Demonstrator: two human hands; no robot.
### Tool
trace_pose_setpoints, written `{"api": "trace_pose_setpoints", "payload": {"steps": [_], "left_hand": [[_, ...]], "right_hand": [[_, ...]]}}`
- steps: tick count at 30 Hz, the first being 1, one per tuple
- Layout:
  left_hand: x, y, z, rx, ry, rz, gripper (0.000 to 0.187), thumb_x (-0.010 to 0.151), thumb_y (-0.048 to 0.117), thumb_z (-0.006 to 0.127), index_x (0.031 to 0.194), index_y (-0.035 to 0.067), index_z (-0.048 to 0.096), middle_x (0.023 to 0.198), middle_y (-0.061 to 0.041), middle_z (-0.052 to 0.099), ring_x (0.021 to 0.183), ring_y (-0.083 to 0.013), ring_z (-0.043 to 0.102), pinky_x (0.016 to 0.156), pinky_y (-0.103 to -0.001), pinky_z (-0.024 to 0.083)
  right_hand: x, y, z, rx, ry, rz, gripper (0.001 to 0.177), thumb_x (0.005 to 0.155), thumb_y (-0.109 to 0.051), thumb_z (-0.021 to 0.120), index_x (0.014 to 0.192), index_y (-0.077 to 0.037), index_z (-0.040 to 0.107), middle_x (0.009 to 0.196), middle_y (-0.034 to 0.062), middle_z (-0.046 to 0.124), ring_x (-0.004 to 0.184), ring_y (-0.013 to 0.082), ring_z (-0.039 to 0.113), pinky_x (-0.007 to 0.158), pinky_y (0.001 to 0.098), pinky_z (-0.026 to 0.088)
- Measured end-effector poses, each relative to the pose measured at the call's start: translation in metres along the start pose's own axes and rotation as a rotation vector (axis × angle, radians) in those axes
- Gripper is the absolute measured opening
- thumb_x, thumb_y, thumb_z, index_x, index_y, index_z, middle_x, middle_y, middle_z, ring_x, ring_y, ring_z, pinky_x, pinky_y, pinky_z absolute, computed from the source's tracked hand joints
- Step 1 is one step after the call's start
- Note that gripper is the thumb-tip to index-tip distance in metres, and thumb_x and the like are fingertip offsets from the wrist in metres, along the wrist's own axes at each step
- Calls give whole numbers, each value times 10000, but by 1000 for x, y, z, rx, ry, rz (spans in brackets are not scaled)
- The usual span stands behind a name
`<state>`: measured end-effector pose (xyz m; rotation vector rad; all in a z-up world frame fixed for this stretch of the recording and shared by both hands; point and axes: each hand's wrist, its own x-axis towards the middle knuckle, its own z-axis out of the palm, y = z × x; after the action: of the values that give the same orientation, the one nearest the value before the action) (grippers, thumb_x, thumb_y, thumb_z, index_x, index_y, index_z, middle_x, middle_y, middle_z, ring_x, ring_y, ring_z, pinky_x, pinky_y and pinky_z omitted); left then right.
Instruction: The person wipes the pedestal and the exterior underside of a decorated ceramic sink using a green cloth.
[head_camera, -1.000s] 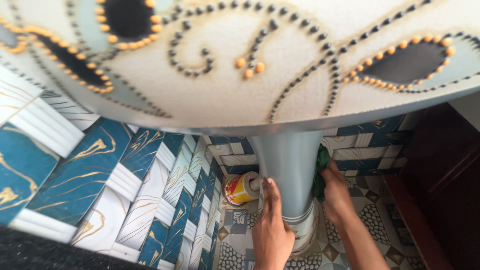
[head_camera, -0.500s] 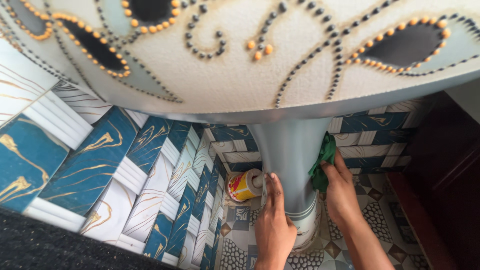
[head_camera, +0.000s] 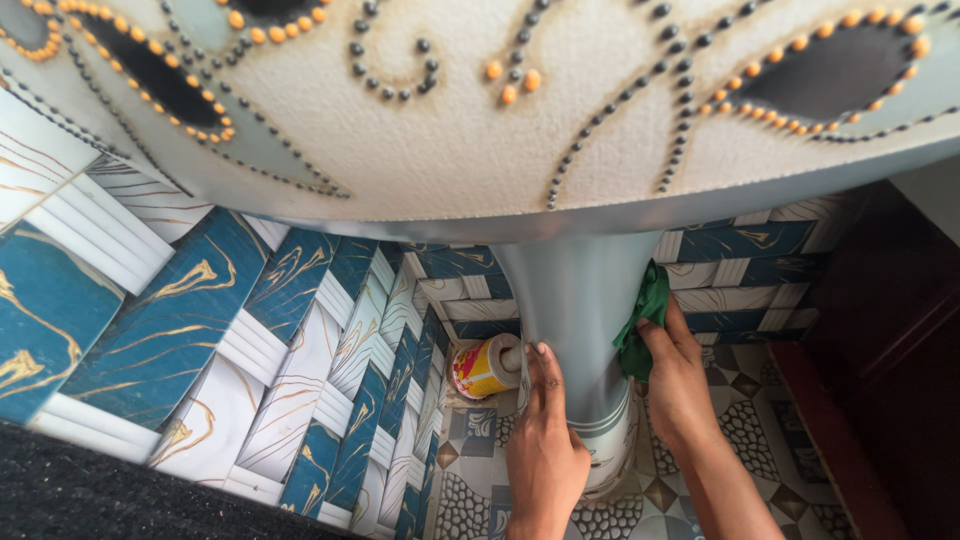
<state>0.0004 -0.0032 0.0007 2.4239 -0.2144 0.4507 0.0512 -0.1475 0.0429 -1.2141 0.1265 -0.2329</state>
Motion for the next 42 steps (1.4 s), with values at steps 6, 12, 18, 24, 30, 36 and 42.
{"api": "trace_pose_setpoints", "payload": {"steps": [6, 12, 18, 24, 30, 36, 42], "left_hand": [[-1, 1, -1, -1, 2, 0, 1007, 724, -137, 558, 1609, 57, 117, 1586, -302, 336, 1219, -446, 601, 891, -415, 587], [-1, 5, -3, 9, 22, -10, 1012, 720, -120, 572, 1598, 88, 114, 1586, -299, 330, 1206, -454, 599, 809, -410, 608], [-1, 4, -1, -44, 48, -7, 1009, 734, -128, 552, 1610, 103, 108, 1595, -302, 314, 1260, -448, 565, 856, -418, 603], [0, 7, -2, -118, 20, -80, 977, 749, -108, 554, 1598, 141, 140, 1599, -241, 328, 1275, -412, 547, 890, -421, 586], [3, -1, -3, -338, 238, -4, 771, 793, -156, 467, 1512, 121, 488, 1539, -189, 514, 1405, -388, 508, 1015, -421, 532], [5, -1, 0, -607, 155, -299, 676, 846, -86, 491, 1458, 196, 542, 1537, -80, 551, 1297, -266, 653, 953, -336, 555], [7, -19, 4, -680, 358, -61, 503, 924, -59, 547, 1401, 78, 627, 1445, -142, 668, 1330, -264, 642, 1093, -358, 472]], "right_hand": [[12, 29, -11, 2, -3, -41, 583, 970, -96, 403, 1551, -66, 408, 1492, 141, 545, 1341, 235, 523, 1115, 340, 389], [46, 114, -45, 106, 72, 291, 516, 1005, -176, 323, 1500, -95, 446, 1415, 126, 591, 1280, 255, 574, 1076, 385, 443], [50, 205, -77, 205, 162, 558, 465, 1061, -280, 304, 1414, -53, 506, 1382, 202, 618, 1234, 328, 613, 1054, 455, 478], [38, 84, -32, 72, 106, 203, 537, 1033, -332, 362, 1466, -44, 497, 1413, 149, 613, 1268, 261, 586, 1078, 378, 435], [11, 81, -11, -505, 65, -621, 612, 946, -202, 491, 1524, -27, 392, 1508, 268, 452, 1359, 439, 454, 1132, 456, 395], [-22, 187, -54, -1187, -125, -979, 376, 774, -261, 716, 1103, -105, 625, 1550, 355, 222, 1426, 639, 209, 1138, 686, 269], [13, 60, -5, -1022, -3, -1061, 350, 882, -272, 685, 1140, -51, 598, 1660, 371, 76, 1534, 624, 132, 1247, 654, 238]]}}
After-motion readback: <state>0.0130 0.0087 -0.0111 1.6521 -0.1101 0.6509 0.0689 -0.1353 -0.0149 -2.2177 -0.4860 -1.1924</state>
